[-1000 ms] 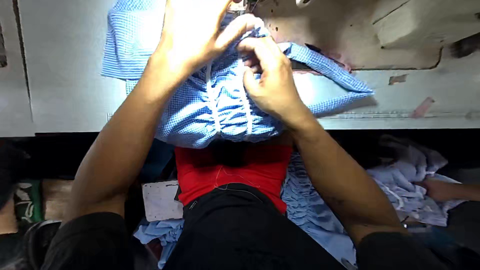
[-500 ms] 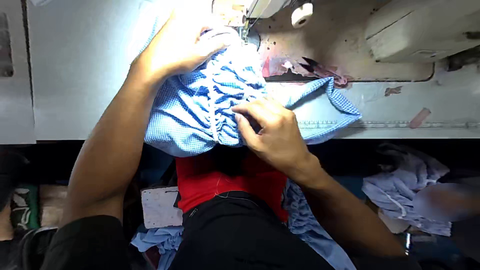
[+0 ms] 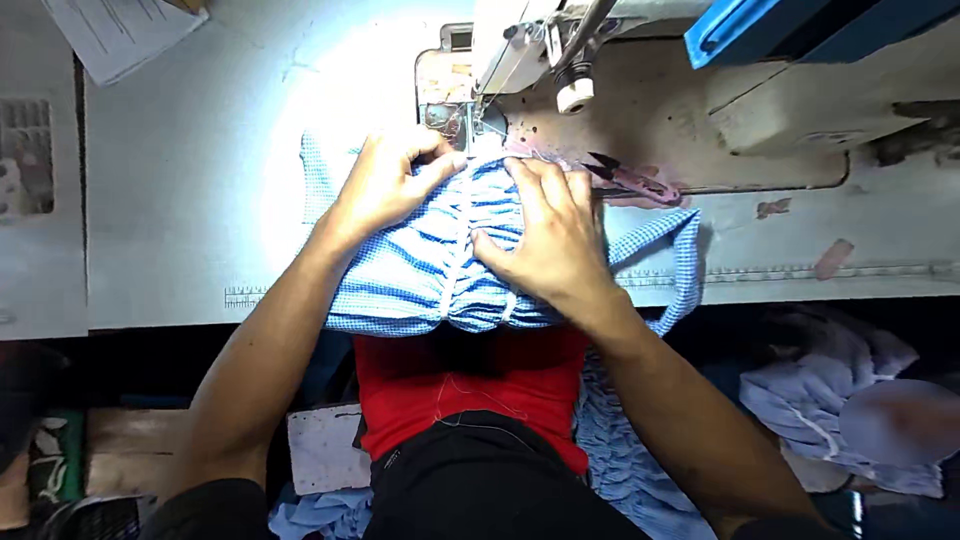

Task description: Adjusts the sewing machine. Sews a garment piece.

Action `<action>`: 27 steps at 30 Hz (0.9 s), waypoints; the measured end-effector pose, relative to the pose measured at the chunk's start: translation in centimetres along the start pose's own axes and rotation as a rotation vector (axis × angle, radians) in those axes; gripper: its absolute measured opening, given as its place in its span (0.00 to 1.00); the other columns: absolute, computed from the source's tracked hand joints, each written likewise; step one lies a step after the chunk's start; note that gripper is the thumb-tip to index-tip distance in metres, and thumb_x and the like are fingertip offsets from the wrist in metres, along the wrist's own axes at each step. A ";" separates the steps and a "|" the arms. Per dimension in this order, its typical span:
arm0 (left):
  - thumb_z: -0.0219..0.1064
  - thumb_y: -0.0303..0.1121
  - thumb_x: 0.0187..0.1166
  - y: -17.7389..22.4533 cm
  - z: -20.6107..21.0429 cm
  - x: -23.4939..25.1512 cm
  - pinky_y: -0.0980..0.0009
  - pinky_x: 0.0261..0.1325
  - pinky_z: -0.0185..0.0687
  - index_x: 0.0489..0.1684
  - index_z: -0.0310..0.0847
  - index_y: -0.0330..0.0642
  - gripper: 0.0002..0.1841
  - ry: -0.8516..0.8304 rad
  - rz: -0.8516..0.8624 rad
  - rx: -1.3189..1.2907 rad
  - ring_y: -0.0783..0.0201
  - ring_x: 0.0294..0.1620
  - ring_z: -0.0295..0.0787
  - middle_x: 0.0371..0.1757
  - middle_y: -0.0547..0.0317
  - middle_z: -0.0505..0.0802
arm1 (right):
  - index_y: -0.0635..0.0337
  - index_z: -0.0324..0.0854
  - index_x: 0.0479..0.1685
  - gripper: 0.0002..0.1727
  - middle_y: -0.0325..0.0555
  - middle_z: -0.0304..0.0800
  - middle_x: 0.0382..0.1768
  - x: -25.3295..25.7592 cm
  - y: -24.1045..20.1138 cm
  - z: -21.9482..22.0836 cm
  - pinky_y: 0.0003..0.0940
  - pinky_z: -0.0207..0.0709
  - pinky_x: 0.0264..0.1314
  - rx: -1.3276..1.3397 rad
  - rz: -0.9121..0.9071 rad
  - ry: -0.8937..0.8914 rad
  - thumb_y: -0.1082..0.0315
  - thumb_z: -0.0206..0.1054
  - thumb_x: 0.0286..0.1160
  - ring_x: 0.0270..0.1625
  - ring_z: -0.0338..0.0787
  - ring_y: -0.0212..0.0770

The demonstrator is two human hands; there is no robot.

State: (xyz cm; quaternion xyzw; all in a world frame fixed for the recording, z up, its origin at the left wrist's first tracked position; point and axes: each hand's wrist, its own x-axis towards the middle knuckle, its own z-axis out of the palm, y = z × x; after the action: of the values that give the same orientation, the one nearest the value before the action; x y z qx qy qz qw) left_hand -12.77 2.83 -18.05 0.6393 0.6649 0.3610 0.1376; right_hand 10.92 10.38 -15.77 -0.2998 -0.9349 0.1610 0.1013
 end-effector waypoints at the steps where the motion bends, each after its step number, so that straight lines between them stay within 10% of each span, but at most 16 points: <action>1: 0.64 0.46 0.86 0.2 0.2 0.4 0.70 0.50 0.76 0.35 0.91 0.46 0.16 0.014 -0.075 0.028 0.72 0.39 0.85 0.32 0.66 0.90 | 0.57 0.71 0.84 0.45 0.55 0.77 0.76 0.2 -0.3 0.0 0.62 0.73 0.64 0.003 0.002 0.046 0.40 0.69 0.68 0.74 0.75 0.62; 5: 0.55 0.51 0.89 1.1 1.0 2.2 0.58 0.50 0.77 0.34 0.85 0.45 0.22 -0.029 -0.282 0.232 0.60 0.44 0.86 0.33 0.59 0.88 | 0.59 0.87 0.64 0.19 0.52 0.88 0.61 1.5 -1.4 1.7 0.48 0.75 0.66 0.129 -0.155 0.212 0.63 0.66 0.77 0.66 0.83 0.53; 13: 0.64 0.49 0.73 0.7 0.5 -0.6 0.45 0.69 0.69 0.73 0.82 0.54 0.27 -0.094 0.015 0.144 0.53 0.73 0.77 0.69 0.60 0.87 | 0.50 0.72 0.87 0.35 0.52 0.82 0.69 1.1 0.6 1.4 0.50 0.74 0.65 0.053 -0.123 0.050 0.53 0.65 0.77 0.66 0.80 0.55; 19: 0.62 0.47 0.88 1.7 1.4 -0.5 0.57 0.52 0.67 0.31 0.90 0.46 0.19 0.054 -0.164 0.158 0.60 0.39 0.82 0.28 0.62 0.89 | 0.60 0.65 0.89 0.38 0.58 0.81 0.73 0.5 0.5 1.8 0.51 0.73 0.67 0.002 -0.121 0.069 0.54 0.62 0.79 0.68 0.80 0.59; 23: 0.59 0.51 0.86 2.6 1.6 0.9 0.58 0.35 0.70 0.24 0.80 0.48 0.22 0.040 -0.362 0.303 0.62 0.27 0.81 0.20 0.63 0.82 | 0.54 0.79 0.78 0.26 0.56 0.84 0.67 0.6 0.7 2.1 0.48 0.74 0.63 0.014 -0.182 0.103 0.58 0.61 0.82 0.63 0.81 0.57; 27: 0.62 0.50 0.82 2.6 1.4 1.2 0.60 0.30 0.65 0.20 0.75 0.50 0.19 0.047 -0.430 0.304 0.65 0.22 0.76 0.17 0.66 0.77 | 0.48 0.68 0.90 0.33 0.57 0.77 0.70 1.3 0.4 1.8 0.54 0.72 0.57 -0.058 -0.128 -0.030 0.56 0.55 0.82 0.66 0.76 0.60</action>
State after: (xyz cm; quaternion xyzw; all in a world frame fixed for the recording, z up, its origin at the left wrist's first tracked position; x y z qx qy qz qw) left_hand -10.05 4.19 -17.01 0.4880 0.8352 0.2338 0.0980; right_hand 9.57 11.05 -17.46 -0.2397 -0.9578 0.1312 0.0888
